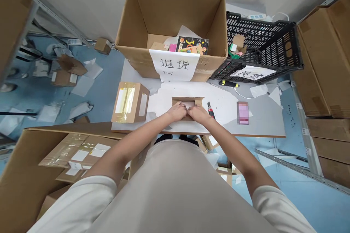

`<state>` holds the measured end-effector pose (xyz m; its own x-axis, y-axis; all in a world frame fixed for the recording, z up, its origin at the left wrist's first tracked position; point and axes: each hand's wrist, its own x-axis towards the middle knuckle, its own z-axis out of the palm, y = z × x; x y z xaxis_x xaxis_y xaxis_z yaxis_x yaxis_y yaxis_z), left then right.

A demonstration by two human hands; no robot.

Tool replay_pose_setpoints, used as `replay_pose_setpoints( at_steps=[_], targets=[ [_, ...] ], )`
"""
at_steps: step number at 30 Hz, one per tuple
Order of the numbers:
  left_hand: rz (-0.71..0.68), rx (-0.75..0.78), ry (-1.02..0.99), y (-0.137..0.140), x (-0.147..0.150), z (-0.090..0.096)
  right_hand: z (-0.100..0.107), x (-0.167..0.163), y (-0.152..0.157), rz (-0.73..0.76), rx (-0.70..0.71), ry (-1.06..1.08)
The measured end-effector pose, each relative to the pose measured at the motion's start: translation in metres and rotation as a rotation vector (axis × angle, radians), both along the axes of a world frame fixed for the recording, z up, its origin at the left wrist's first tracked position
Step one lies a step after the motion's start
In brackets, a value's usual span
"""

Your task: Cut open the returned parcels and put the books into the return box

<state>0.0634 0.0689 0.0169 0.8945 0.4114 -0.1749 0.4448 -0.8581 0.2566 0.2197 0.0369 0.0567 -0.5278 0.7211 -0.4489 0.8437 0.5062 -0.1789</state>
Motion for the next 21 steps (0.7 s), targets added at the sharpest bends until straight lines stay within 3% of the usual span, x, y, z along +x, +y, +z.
replay_pose_setpoints(
  at_steps=[4, 6, 8, 10, 13, 17, 21],
  targets=[
    [-0.017, 0.059, 0.097, 0.008, -0.001, 0.014, 0.003, 0.003, 0.002, -0.019, 0.121, -0.137],
    [0.087, 0.108, 0.122, 0.004, -0.012, 0.021, -0.004, 0.016, -0.008, -0.094, 0.197, -0.11],
    [0.277, 0.13, 0.163, -0.007, -0.024, 0.021, -0.017, 0.028, -0.02, -0.197, 0.23, -0.083],
    [0.457, 0.089, 0.169, -0.018, -0.035, 0.01, -0.034, 0.035, -0.032, -0.278, 0.231, -0.032],
    [0.594, -0.047, 0.073, -0.032, -0.043, -0.016, -0.053, 0.037, -0.046, -0.37, 0.204, 0.071],
    [0.678, -0.129, -0.075, -0.042, -0.043, -0.038, -0.05, 0.028, -0.05, -0.409, 0.232, 0.138],
    [0.679, -0.13, -0.093, -0.044, -0.044, -0.039, -0.05, 0.004, -0.032, -0.525, 0.194, 0.214]
  ],
)
